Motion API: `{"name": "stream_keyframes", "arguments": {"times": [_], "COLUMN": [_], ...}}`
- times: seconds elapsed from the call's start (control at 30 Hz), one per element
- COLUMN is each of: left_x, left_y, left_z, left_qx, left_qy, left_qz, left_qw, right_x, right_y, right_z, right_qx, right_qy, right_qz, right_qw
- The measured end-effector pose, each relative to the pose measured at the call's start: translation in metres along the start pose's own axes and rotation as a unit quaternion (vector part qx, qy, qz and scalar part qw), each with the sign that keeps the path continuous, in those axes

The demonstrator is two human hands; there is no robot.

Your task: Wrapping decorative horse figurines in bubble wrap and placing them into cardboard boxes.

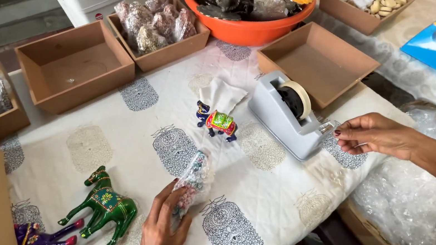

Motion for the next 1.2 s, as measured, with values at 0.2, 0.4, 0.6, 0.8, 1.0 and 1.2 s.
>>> {"name": "stream_keyframes", "arguments": {"times": [0.2, 0.4, 0.6, 0.8, 1.0, 1.2], "left_x": [0.0, -0.001, -0.009, -0.008, -0.013, -0.012], "left_y": [-0.002, -0.001, 0.008, 0.008, 0.014, 0.016], "left_z": [0.001, 0.001, -0.005, -0.003, -0.005, -0.006], "left_qx": [-0.008, -0.004, 0.024, 0.029, 0.039, 0.026], "left_qy": [-0.007, -0.002, 0.017, 0.01, 0.007, 0.0], "left_qz": [-0.004, -0.001, -0.007, 0.014, 0.022, 0.041], "left_qw": [1.0, 1.0, 1.0, 0.999, 0.999, 0.999], "right_x": [0.016, 0.014, -0.015, -0.021, -0.02, 0.012], "right_y": [0.008, 0.03, 0.081, 0.095, 0.148, 0.127], "right_z": [-0.006, -0.039, -0.099, -0.116, -0.164, -0.118], "right_qx": [-0.001, -0.009, -0.032, -0.031, 0.004, -0.077], "right_qy": [-0.03, -0.089, -0.092, -0.073, -0.074, -0.174], "right_qz": [-0.015, -0.068, -0.226, -0.269, -0.223, -0.17], "right_qw": [0.999, 0.994, 0.969, 0.96, 0.972, 0.967]}}
Point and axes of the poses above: each hand's wrist, its own z-axis away from the middle knuckle, its own x-axis out of the palm, y = z × x, the point moved 9 cm from there along -z, towards the middle knuckle, and after that the axes turned 14 degrees about x, right-handed, at the moved point
